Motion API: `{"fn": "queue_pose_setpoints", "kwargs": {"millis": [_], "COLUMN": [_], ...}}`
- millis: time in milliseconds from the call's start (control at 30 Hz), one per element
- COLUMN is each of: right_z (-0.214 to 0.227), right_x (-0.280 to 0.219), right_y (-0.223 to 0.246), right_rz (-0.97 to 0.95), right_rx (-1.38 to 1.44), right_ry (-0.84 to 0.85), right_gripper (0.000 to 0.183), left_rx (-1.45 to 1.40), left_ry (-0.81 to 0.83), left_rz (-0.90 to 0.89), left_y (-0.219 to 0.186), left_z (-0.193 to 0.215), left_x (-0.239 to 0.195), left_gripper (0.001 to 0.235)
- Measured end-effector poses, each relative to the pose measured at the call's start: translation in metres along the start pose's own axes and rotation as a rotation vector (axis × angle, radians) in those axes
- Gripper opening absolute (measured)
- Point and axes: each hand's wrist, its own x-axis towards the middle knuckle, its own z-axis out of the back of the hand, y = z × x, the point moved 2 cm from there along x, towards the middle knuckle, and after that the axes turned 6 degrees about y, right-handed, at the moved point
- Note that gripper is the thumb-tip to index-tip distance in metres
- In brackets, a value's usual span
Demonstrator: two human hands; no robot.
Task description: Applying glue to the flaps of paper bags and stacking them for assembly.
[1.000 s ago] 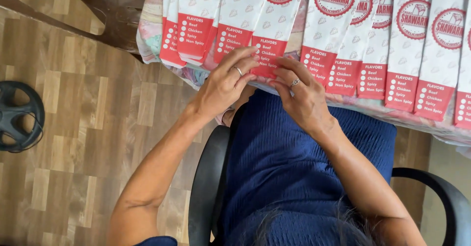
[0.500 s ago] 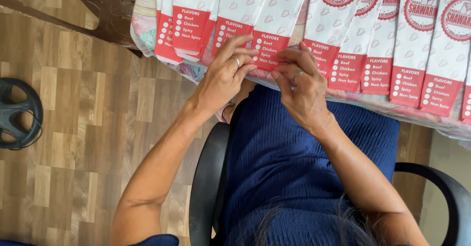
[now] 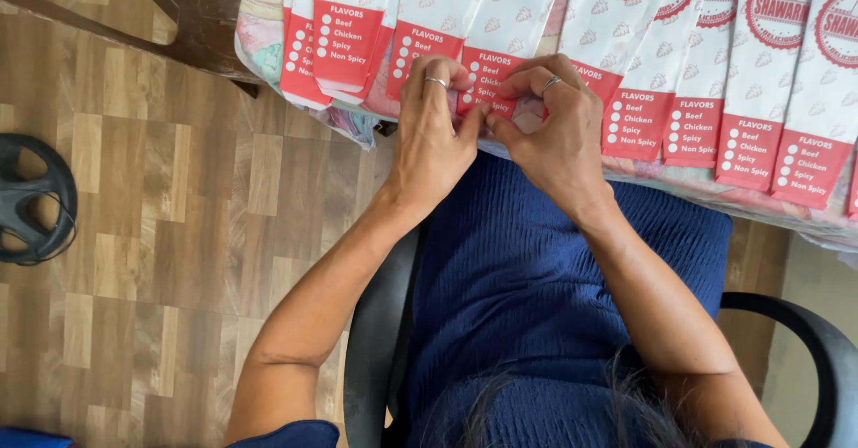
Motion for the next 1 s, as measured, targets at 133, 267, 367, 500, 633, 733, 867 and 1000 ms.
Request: {"fn": "queue_pose_setpoints", "kwargs": {"millis": [133, 267, 367, 500, 633, 733, 867, 1000], "right_z": [0.004, 0.008, 0.012, 0.000, 0.004, 0.011, 0.008, -0.032], "right_x": [0.003, 0.005, 0.007, 0.007, 0.001, 0.002, -0.001, 0.010], "right_y": [-0.008, -0.009, -0.005, -0.014, -0.018, -0.014, 0.000, 0.025], "right_rz": [-0.035, -0.120, -0.102, -0.015, 0.000, 0.026, 0.117, 0.347], "right_rx": [0.035, 0.088, 0.018, -0.037, -0.044, 0.001, -0.061, -0.012], "right_ry": [0.069, 0.147, 0.182, 0.075, 0.114, 0.107, -0.003, -0.014], "right_gripper": [0.029, 0.032, 0.030, 0.027, 0.027, 0.027, 0.030, 0.028], "left_rx": [-0.133, -0.196, -0.193, -0.191, -0.198, -0.158, -0.077, 0.085], "left_ry": [0.028, 0.035, -0.011, -0.019, -0.048, -0.092, -0.108, 0.016], "left_rz": [0.105, 0.136, 0.046, 0.027, -0.006, -0.105, -0.258, -0.289], "left_y": [0.008, 0.010, 0.009, 0.010, 0.005, 0.005, 0.011, 0.040], "left_z": [0.002, 0.007, -0.002, -0.005, -0.002, 0.010, 0.062, 0.080], "left_x": [-0.001, -0.003, -0.005, -0.009, -0.013, -0.010, -0.009, -0.009], "left_gripper": [0.038, 0.034, 0.032, 0.027, 0.024, 0.025, 0.031, 0.044]}}
